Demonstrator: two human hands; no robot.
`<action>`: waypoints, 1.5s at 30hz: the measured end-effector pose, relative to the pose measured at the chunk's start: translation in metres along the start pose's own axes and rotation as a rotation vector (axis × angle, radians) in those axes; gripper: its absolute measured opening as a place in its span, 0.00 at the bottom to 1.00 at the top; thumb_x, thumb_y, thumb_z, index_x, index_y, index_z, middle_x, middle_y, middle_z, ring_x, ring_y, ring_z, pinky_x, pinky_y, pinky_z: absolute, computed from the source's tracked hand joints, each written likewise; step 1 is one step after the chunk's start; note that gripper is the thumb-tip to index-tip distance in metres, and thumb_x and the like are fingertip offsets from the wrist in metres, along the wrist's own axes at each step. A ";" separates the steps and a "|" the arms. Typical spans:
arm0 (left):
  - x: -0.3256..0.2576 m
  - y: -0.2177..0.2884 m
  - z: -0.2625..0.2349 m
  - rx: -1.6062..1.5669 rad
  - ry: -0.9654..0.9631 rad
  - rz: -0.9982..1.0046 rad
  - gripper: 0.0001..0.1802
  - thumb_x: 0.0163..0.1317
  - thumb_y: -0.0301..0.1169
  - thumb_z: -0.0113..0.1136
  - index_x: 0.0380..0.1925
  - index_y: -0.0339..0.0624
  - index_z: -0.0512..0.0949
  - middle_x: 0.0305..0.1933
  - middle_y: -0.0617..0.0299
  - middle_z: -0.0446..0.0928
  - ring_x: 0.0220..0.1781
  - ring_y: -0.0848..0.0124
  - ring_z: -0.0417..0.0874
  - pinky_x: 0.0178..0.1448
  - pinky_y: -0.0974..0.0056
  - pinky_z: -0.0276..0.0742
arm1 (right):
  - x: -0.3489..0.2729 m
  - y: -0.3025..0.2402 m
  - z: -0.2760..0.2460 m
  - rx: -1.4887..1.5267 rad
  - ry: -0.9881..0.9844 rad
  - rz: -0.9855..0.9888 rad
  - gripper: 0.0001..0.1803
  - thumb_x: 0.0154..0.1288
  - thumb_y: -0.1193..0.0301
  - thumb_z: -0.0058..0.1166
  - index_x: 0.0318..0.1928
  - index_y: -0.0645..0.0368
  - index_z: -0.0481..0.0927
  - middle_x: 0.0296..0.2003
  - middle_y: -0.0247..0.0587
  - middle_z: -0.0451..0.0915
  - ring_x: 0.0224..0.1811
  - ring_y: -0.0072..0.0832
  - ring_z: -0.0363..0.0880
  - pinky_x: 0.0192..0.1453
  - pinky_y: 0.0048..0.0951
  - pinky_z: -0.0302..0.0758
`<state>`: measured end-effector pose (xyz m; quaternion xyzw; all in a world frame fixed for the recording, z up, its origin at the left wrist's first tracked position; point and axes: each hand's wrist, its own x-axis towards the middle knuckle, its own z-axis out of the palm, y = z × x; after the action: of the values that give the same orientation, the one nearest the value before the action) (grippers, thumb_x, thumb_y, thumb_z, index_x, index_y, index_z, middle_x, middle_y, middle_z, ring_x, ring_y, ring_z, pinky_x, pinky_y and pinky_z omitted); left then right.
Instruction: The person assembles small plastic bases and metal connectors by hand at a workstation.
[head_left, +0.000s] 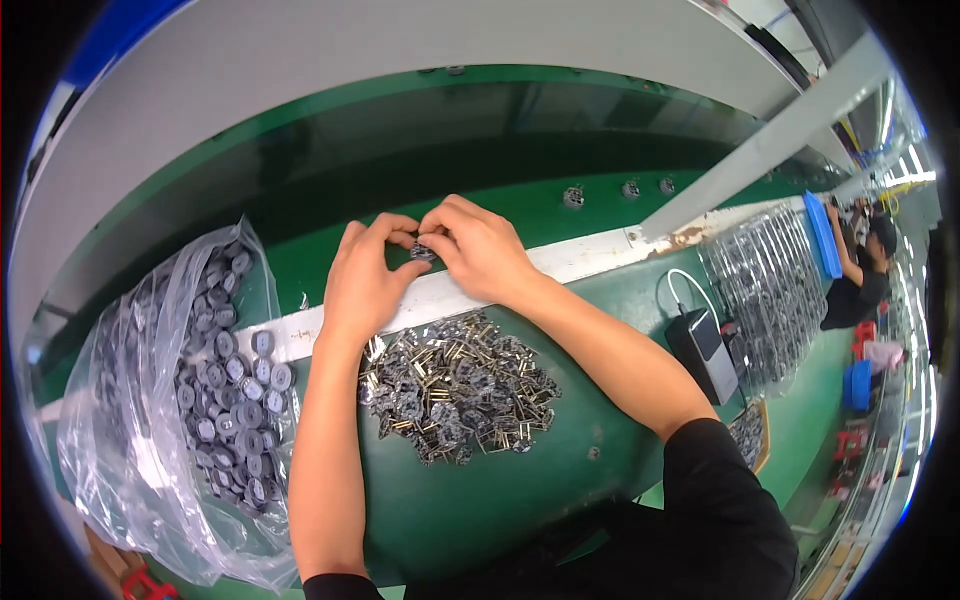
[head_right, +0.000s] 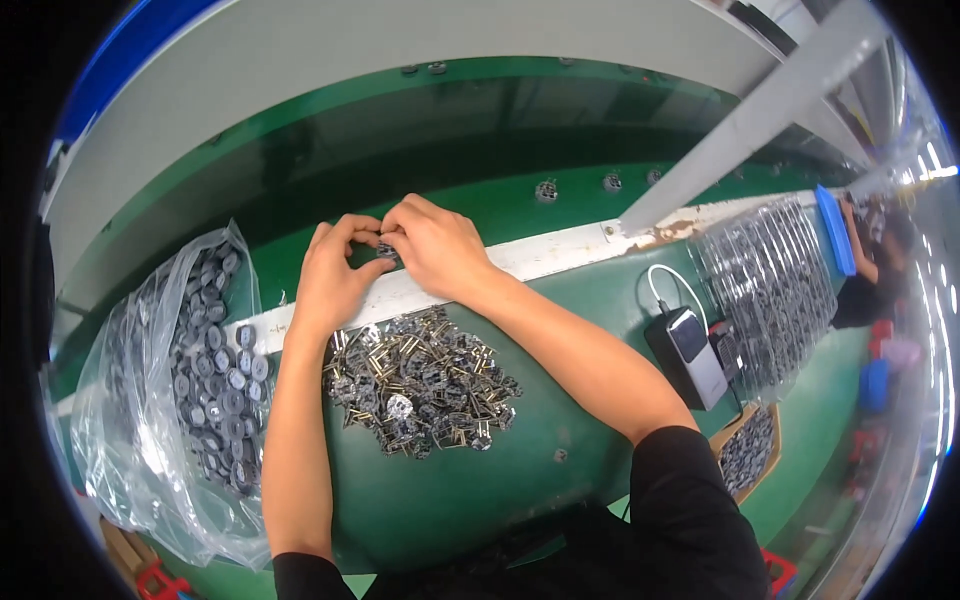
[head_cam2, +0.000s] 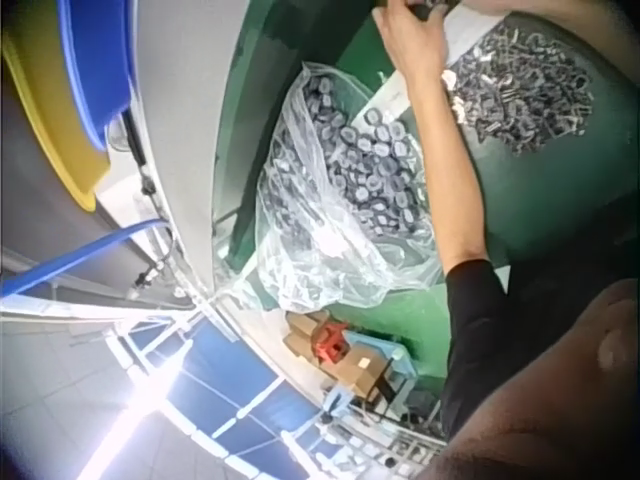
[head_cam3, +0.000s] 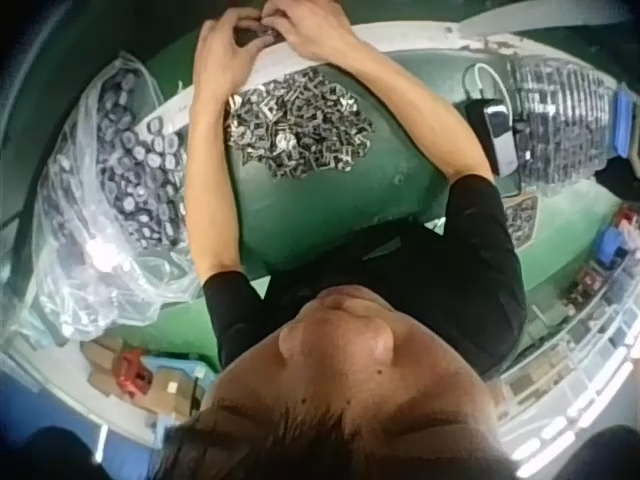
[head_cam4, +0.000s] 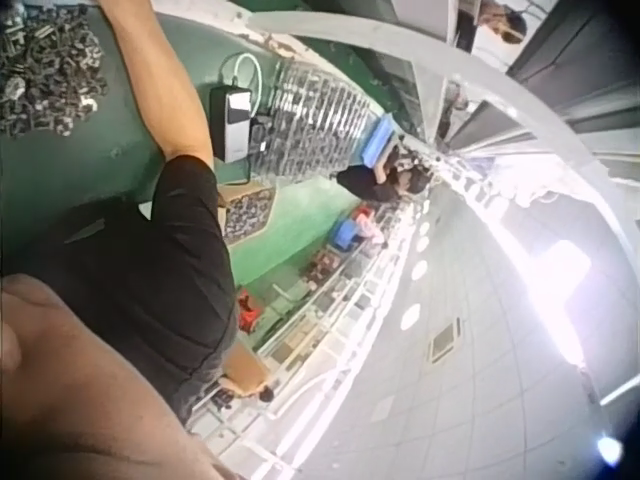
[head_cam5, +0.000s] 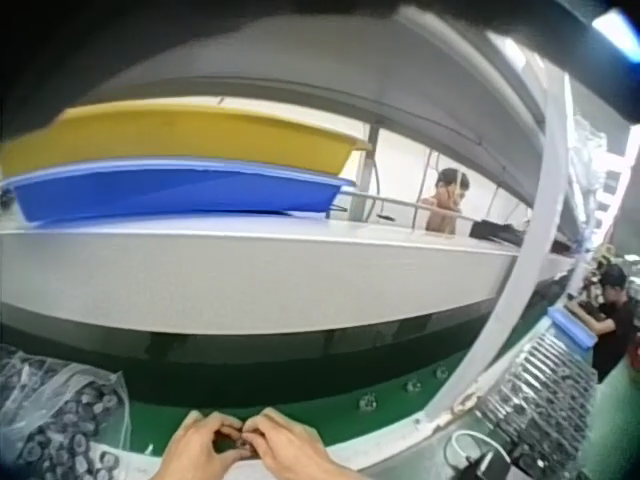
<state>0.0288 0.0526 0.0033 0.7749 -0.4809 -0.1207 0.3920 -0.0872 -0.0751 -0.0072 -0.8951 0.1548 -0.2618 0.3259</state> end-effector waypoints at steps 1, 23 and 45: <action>0.002 0.003 0.001 0.020 -0.009 -0.039 0.23 0.48 0.27 0.73 0.46 0.45 0.79 0.39 0.66 0.84 0.48 0.61 0.76 0.54 0.57 0.74 | -0.001 0.003 -0.003 -0.004 0.023 0.012 0.05 0.62 0.73 0.61 0.37 0.59 0.80 0.34 0.40 0.79 0.37 0.40 0.81 0.39 0.38 0.76; 0.004 -0.006 0.012 0.032 0.007 0.043 0.22 0.47 0.19 0.70 0.44 0.40 0.77 0.37 0.63 0.79 0.36 0.69 0.67 0.40 0.66 0.63 | 0.004 0.009 0.003 -0.237 -0.086 -0.051 0.12 0.46 0.69 0.67 0.33 0.59 0.84 0.38 0.43 0.80 0.42 0.42 0.83 0.42 0.42 0.80; 0.015 -0.064 -0.046 0.141 0.269 -0.011 0.13 0.68 0.27 0.57 0.49 0.33 0.80 0.41 0.54 0.82 0.37 0.68 0.80 0.44 0.64 0.75 | 0.005 0.022 -0.006 -0.213 0.048 0.087 0.09 0.56 0.69 0.62 0.34 0.60 0.81 0.35 0.45 0.79 0.40 0.46 0.82 0.41 0.44 0.80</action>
<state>0.1037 0.0770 -0.0094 0.8123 -0.4271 0.0162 0.3968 -0.0887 -0.0966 -0.0161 -0.9107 0.2281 -0.2508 0.2360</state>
